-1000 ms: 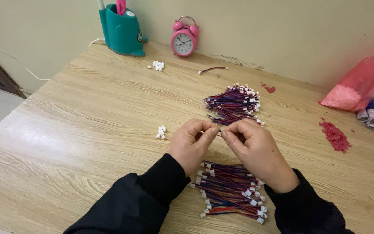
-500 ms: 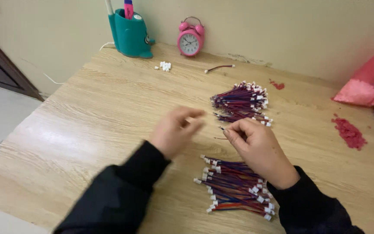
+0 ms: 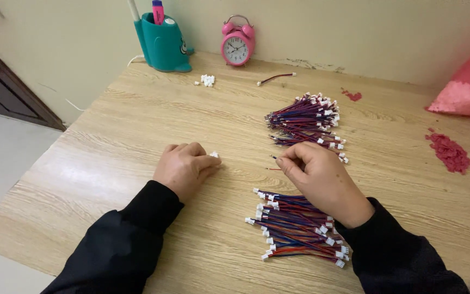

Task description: Attaching small plastic connectors to the ends of pre-cut wire bundles

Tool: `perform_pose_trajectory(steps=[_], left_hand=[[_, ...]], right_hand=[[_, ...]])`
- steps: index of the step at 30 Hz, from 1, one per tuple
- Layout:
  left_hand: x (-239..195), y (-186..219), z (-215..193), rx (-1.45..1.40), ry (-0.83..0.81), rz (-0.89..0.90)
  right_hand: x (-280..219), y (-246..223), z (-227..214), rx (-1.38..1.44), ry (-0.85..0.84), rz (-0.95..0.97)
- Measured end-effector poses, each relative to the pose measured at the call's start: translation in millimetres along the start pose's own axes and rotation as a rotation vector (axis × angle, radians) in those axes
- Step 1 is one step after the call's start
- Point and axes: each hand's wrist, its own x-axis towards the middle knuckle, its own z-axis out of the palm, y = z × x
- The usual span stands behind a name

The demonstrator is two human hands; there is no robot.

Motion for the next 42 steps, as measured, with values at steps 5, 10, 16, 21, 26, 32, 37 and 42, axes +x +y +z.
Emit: perform_pose_trajectory(steps=[5, 10, 16, 21, 26, 32, 37, 42], left_hand=[[6, -2, 12, 0.009, -0.016, 0.017], [25, 21, 16, -0.321, -0.018, -0.123], [60, 87, -7, -1.458, 0.052, -0.575], [52, 110, 9, -1.764, -0.042, -0.716], [45, 110, 23, -1.822, -0.081, -0.725], [43, 113, 21, -1.838, -0.105, -0.713], [43, 112, 18, -1.825, -0.118, -0.699], [43, 113, 15, -1.694, -0.115, -0.615]], right_hand=[[0, 0, 1, -0.014, -0.012, -0.023], [1, -2, -3, -0.029, 0.01, -0.075], [-1, -14, -18, -0.045, 0.037, -0.085], [-2, -17, -21, -0.077, 0.059, -0.058], [-1, -16, -15, -0.056, 0.04, -0.026], [0, -17, -15, -0.021, 0.021, -0.029], [-1, -21, -15, 0.016, 0.017, -0.006], [-1, -20, -17, 0.042, 0.008, 0.014]])
